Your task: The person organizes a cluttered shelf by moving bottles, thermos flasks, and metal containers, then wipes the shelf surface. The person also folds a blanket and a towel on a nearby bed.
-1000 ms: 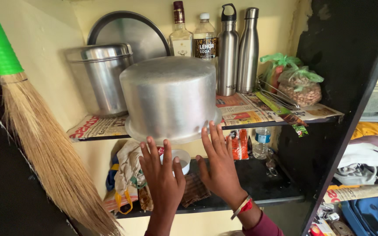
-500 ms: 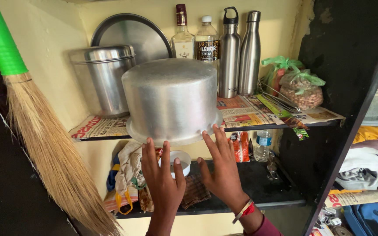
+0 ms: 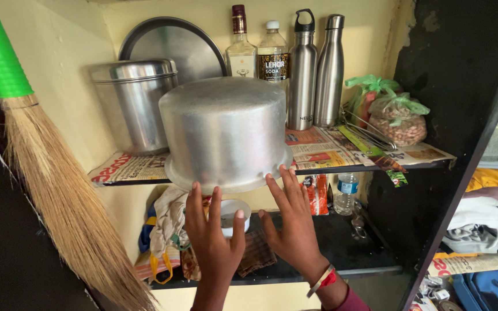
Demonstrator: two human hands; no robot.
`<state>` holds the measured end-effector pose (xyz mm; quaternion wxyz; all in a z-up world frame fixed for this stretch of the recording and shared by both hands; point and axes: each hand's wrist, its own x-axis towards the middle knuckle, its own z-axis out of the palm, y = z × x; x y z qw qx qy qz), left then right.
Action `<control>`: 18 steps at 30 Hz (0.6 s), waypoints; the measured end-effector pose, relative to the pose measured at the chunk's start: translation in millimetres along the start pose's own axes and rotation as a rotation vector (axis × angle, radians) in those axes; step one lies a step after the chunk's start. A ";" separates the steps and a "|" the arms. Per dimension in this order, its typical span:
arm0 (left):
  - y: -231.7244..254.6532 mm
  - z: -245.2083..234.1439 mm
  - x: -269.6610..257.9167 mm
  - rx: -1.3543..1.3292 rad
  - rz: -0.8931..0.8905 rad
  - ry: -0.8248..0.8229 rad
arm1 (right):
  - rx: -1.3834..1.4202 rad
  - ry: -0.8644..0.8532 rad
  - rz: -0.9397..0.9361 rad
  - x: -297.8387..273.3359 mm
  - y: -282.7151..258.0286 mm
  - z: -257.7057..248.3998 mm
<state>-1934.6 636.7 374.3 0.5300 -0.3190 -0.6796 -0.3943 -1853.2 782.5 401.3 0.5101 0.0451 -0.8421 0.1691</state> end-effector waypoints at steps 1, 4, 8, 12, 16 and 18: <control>0.0 -1.9 0.8 -0.018 0.005 0.007 | 0.006 0.004 0.000 0.6 -0.3 -0.2; -2.8 -4.1 4.1 -0.073 -0.012 0.045 | 0.022 0.036 0.002 2.0 -2.3 -2.7; -19.0 -8.8 20.0 -0.091 -0.093 0.147 | 0.063 0.178 -0.079 12.7 -12.6 -16.1; -68.7 -27.5 72.4 -0.039 -0.158 0.190 | 0.085 0.232 -0.204 55.3 -36.5 -38.4; -147.2 -30.8 141.6 -0.142 -0.351 0.123 | 0.139 0.219 -0.409 125.5 -57.4 -44.6; -176.9 -18.9 158.6 -0.109 -0.482 0.022 | 0.129 0.250 -0.498 178.4 -63.1 -32.9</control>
